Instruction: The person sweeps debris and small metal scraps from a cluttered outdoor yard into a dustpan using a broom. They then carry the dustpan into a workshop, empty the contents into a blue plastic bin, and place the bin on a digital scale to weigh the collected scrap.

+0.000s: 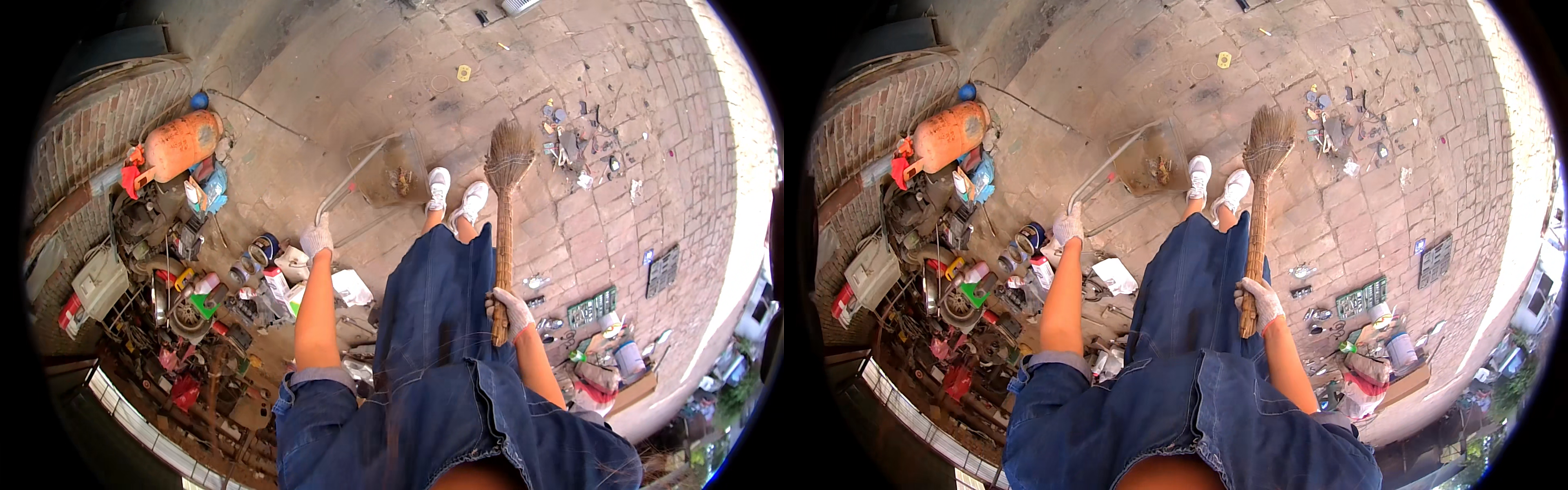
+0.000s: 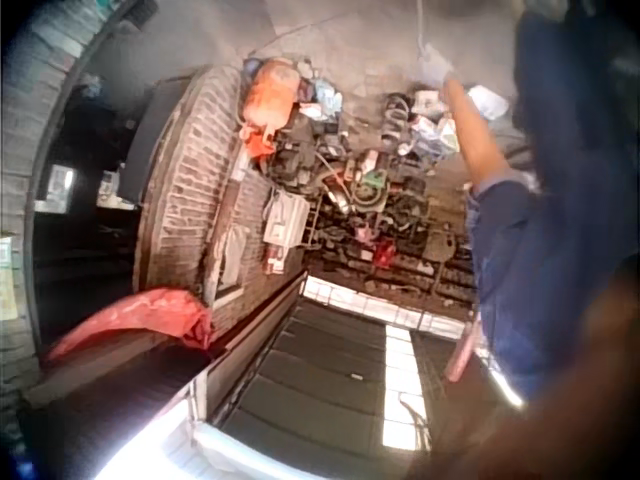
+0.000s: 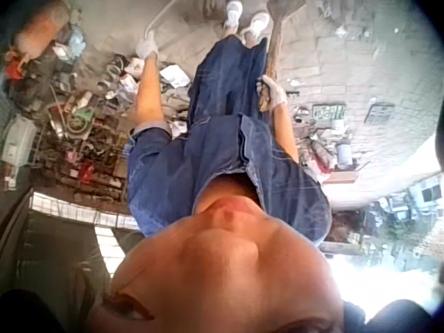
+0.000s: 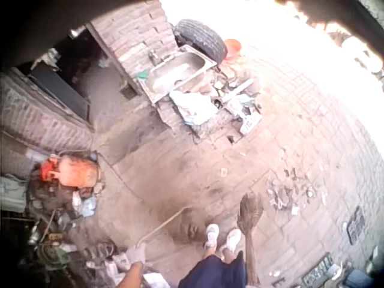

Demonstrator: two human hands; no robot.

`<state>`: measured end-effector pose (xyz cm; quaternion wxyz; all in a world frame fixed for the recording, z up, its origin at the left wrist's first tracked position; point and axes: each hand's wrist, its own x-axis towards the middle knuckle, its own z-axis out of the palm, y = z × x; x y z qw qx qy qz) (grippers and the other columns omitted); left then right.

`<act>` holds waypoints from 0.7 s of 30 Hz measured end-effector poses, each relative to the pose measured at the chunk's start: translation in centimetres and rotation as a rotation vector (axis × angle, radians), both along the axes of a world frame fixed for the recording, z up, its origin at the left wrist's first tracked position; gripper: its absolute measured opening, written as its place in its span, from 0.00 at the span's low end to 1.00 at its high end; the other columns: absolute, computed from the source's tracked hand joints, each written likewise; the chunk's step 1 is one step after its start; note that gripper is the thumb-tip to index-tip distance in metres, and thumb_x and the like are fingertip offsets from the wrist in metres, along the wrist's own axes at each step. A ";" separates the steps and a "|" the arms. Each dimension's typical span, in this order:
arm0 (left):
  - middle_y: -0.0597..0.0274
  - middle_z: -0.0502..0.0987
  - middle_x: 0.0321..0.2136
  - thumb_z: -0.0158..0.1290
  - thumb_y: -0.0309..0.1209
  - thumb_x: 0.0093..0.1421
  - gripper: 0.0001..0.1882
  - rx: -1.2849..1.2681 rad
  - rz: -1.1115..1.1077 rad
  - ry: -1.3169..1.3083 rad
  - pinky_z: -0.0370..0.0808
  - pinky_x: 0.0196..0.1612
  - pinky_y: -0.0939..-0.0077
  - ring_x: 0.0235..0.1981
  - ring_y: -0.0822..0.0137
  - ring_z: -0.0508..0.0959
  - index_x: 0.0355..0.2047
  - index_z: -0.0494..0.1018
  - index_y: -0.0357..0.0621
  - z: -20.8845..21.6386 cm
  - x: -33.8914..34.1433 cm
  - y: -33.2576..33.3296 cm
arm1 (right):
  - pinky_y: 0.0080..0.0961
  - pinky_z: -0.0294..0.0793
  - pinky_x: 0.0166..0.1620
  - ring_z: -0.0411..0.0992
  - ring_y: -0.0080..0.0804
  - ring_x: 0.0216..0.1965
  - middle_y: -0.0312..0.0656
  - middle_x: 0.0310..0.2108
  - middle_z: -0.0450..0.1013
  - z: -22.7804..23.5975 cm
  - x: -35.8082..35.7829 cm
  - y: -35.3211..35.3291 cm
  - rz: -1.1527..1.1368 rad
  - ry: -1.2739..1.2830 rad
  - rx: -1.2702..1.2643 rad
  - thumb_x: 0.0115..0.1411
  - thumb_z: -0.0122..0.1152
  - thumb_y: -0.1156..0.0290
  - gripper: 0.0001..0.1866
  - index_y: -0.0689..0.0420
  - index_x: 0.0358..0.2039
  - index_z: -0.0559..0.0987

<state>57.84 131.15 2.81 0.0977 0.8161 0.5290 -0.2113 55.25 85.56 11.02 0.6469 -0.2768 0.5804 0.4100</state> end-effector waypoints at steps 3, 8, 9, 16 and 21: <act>0.41 0.76 0.38 0.49 0.59 0.52 0.33 0.062 0.203 0.010 0.70 0.44 0.59 0.41 0.45 0.75 0.37 0.77 0.38 -0.7 -5.8 3.0 | 0.17 0.73 0.24 0.70 0.25 0.22 0.41 0.28 0.70 0.1 1.9 0.4 0.278 -0.067 0.036 0.58 0.57 0.69 0.10 0.61 0.36 0.70; 0.45 0.76 0.40 0.51 0.55 0.53 0.35 -0.029 0.632 -0.249 0.72 0.42 0.63 0.39 0.53 0.76 0.42 0.73 0.28 -1.0 -16.1 7.0 | 0.28 0.77 0.28 0.70 0.28 0.21 0.43 0.28 0.70 3.0 4.3 5.9 0.150 -0.030 0.120 0.57 0.59 0.68 0.14 0.60 0.40 0.69; 0.47 0.76 0.39 0.51 0.54 0.53 0.35 -0.041 0.703 -0.299 0.72 0.41 0.64 0.38 0.54 0.76 0.42 0.72 0.28 -1.1 -17.6 7.5 | 0.30 0.75 0.28 0.71 0.30 0.22 0.43 0.27 0.70 2.6 4.3 7.0 0.112 0.004 0.167 0.55 0.59 0.68 0.18 0.60 0.44 0.68; 0.47 0.77 0.30 0.49 0.59 0.52 0.37 -0.114 0.945 -0.318 0.69 0.40 0.66 0.33 0.55 0.75 0.36 0.75 0.27 -4.2 -20.9 10.3 | 0.24 0.69 0.21 0.69 0.26 0.16 0.40 0.21 0.70 -2.7 6.0 20.3 1.253 -0.552 -0.350 0.47 0.60 0.69 0.25 0.65 0.46 0.69; 0.44 0.77 0.31 0.50 0.60 0.50 0.39 -0.101 1.019 -0.400 0.69 0.39 0.62 0.34 0.50 0.75 0.34 0.75 0.26 -14.0 -27.7 14.0 | 0.31 0.75 0.32 0.76 0.41 0.27 0.53 0.31 0.75 -9.4 8.0 33.0 1.502 -0.761 -0.425 0.49 0.59 0.59 0.37 0.60 0.57 0.61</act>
